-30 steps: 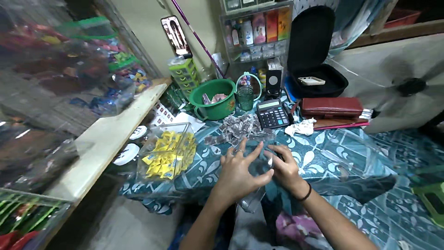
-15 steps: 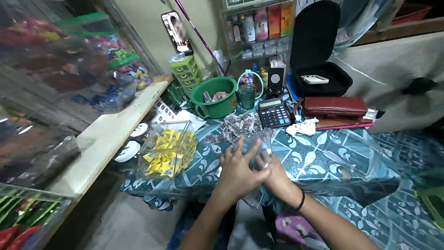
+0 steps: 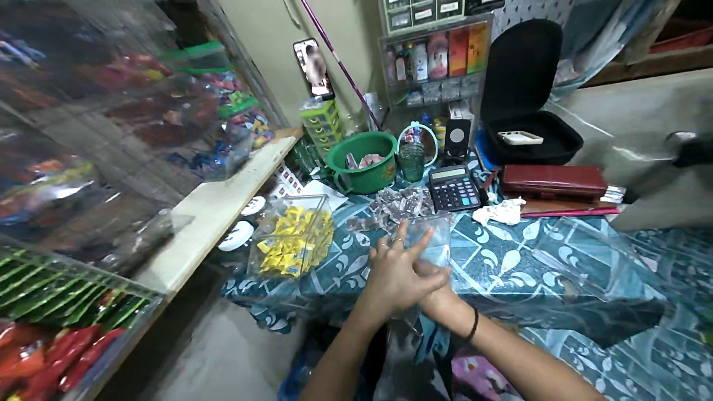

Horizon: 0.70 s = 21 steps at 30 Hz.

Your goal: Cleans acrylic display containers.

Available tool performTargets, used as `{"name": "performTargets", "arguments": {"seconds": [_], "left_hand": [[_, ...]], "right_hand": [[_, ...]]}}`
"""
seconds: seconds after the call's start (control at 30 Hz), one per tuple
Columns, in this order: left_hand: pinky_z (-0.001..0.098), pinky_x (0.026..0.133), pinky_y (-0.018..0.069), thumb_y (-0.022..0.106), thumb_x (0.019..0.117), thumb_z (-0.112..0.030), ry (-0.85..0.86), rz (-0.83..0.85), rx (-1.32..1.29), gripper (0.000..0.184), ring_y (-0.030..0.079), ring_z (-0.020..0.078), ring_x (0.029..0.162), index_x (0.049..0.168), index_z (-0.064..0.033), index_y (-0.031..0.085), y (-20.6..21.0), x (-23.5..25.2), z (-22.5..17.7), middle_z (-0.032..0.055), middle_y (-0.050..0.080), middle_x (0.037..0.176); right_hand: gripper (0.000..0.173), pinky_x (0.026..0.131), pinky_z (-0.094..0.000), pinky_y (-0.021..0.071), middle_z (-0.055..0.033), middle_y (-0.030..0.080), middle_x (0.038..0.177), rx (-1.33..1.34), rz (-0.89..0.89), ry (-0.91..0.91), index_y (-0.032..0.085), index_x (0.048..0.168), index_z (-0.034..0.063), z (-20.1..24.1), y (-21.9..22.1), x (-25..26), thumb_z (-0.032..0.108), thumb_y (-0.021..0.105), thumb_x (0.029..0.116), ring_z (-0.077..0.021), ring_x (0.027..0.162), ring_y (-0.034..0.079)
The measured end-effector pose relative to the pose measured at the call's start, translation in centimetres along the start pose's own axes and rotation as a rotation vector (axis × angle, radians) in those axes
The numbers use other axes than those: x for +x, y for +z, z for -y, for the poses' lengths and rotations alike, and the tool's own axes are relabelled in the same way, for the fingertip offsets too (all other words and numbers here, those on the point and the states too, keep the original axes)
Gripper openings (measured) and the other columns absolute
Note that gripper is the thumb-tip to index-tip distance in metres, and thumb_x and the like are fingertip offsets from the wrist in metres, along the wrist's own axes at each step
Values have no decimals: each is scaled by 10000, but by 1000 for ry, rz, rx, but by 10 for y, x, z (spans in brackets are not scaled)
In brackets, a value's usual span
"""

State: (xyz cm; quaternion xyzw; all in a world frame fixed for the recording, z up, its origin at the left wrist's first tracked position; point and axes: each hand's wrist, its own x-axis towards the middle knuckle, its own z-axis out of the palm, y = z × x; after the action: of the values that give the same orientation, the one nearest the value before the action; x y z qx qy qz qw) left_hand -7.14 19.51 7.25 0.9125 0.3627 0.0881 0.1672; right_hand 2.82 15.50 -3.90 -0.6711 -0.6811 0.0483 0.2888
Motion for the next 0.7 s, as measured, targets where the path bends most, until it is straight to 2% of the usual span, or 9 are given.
{"name": "performTargets", "arguments": {"seconds": [0.07,0.13,0.2,0.3,0.37,0.5,0.6,0.67,0.7], "left_hand": [[665,1089,257,500,875,-746,-24,53,-11,782,347,468,1431,1536,-330,450,-9,-1,-7,155,284,1648],[666,1096,247,491,875,-755,-30,61,-13,794,337,468,1441,1541,-324,443,-11,-1,-9,145,290,1647],[674,1080,277,521,866,-759,-31,40,-18,782,336,470,1437,1534,-358,448,-6,2,-1,158,285,1647],[693,1073,273,571,870,-716,-27,30,-31,764,322,480,1439,1535,-363,443,-2,3,3,177,269,1649],[691,1080,261,556,868,-726,-32,33,-17,771,303,475,1454,1544,-380,422,-1,1,1,163,251,1659],[693,1039,306,554,857,-726,15,-72,13,758,375,499,1402,1514,-355,482,6,-5,1,191,324,1623],[693,1066,266,524,879,-707,36,-70,-18,753,415,500,1378,1500,-281,514,0,-12,-6,193,362,1603],[677,1069,273,504,884,-723,28,-65,-17,759,412,488,1385,1501,-280,514,-3,-13,-7,176,360,1608],[676,1069,273,502,883,-726,25,-53,-12,764,399,489,1394,1503,-280,510,-4,-13,-7,176,349,1614]], "right_hand": [[355,987,-567,503,-293,679,1209,95,230,-122,655,1229,-79,8,-10,-13,169,485,1043,-437,1137,665],[235,819,-558,589,-233,738,963,140,54,-337,723,1025,-40,-6,-3,-21,153,597,977,-398,939,735],[185,816,-526,589,-200,742,941,345,61,-403,739,999,-28,-27,-12,-17,133,664,950,-335,899,738],[277,996,-323,527,-198,694,1178,837,-45,-45,667,1161,-119,-40,-23,-10,63,574,974,-162,1091,670],[305,944,-246,549,-106,688,1148,1154,-343,260,608,1231,-87,-33,-27,0,120,560,1013,-58,1027,664],[345,937,-229,547,-113,676,1164,1285,-494,234,563,1266,-133,-13,-14,11,73,579,990,-36,1023,658],[405,1045,-263,476,-272,583,1352,1278,-316,119,537,1288,-212,9,12,-1,-29,576,929,-138,1216,607],[354,986,-209,465,-220,619,1246,1084,13,266,524,1285,-194,30,-1,-14,-23,554,977,-83,1121,594],[349,1039,-292,447,-268,642,1246,855,221,280,572,1267,-185,38,-13,-17,26,578,990,-197,1156,607]]}}
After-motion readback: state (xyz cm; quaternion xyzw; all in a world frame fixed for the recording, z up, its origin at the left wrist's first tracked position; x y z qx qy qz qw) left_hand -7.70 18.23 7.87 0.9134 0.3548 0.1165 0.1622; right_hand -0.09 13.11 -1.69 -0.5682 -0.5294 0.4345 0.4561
